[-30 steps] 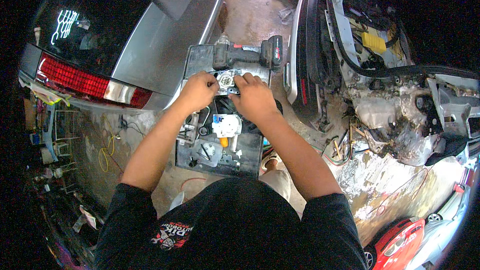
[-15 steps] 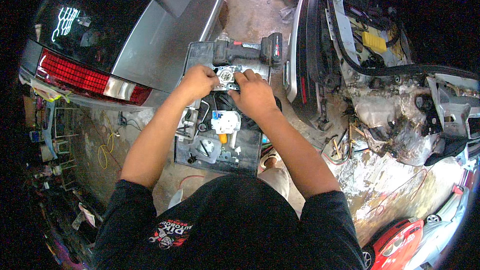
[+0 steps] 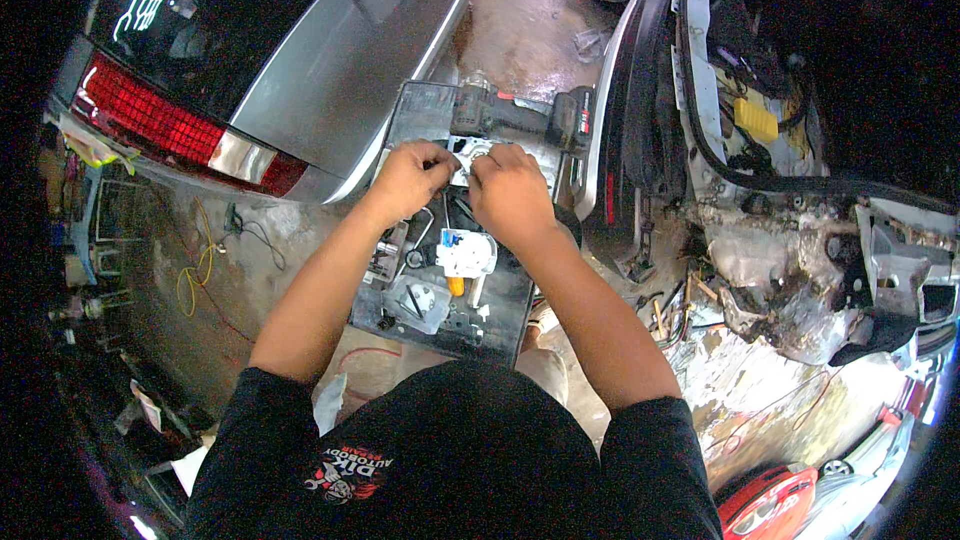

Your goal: The person holds a seatbelt retractor mechanism and repeatedly threads the seatbelt webbing through its internal components. They pull the webbing through, reposition the mechanism, and continue the threading process without using additional tools.

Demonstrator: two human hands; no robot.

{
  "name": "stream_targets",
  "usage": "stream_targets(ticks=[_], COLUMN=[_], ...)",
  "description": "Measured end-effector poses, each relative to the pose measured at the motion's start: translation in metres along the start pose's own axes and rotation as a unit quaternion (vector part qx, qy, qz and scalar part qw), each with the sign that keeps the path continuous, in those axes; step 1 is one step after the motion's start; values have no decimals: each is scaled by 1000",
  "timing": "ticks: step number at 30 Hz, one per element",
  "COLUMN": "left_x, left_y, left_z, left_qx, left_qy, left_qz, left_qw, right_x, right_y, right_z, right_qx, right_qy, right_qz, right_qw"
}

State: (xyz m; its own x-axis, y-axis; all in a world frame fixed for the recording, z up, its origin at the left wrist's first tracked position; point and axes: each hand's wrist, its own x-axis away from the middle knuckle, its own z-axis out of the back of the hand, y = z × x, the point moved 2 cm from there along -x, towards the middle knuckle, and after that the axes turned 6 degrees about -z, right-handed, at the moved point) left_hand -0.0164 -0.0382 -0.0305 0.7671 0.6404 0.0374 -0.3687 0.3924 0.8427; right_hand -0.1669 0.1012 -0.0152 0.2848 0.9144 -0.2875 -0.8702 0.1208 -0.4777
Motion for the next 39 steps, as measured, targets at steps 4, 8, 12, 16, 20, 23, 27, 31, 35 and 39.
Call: stream_targets(ticks=[4, 8, 12, 16, 20, 23, 27, 31, 35, 39], left_x=[9, 13, 17, 17, 18, 20, 19, 17, 0, -12], left_y=[9, 2, -1, -8, -2, 2, 9, 23, 20, 17], left_z=[7, 1, -6, -14, -10, -1, 6, 2, -8, -14], left_qx=[-17, -30, 14, 90, 106, 83, 13, -152, -194, -241], left_qy=[-6, 21, 34, 33, 35, 19, 61, 34, -31, -38], left_qz=[-18, -108, -50, 7, 5, 21, -54, -108, -135, -140], left_qw=[1000, 993, 998, 995, 994, 996, 997, 982, 971, 960], right_x=[-1, 9, 14, 11, 7, 4, 7, 11, 15, 30], right_y=[-4, -5, -7, -3, -1, 3, 16, 25, 24, 32], right_z=[-2, -10, -14, -16, -7, 2, 9, 19, 37, 49], right_qx=[17, 27, -9, -33, -133, -195, -285, -346, -364, -504], right_qy=[12, 38, 83, 54, 24, 9, -7, -27, -40, -43], right_qz=[14, 25, 14, -47, -113, -178, -269, -333, -335, -366], right_qw=[1000, 999, 996, 997, 984, 964, 920, 877, 868, 781])
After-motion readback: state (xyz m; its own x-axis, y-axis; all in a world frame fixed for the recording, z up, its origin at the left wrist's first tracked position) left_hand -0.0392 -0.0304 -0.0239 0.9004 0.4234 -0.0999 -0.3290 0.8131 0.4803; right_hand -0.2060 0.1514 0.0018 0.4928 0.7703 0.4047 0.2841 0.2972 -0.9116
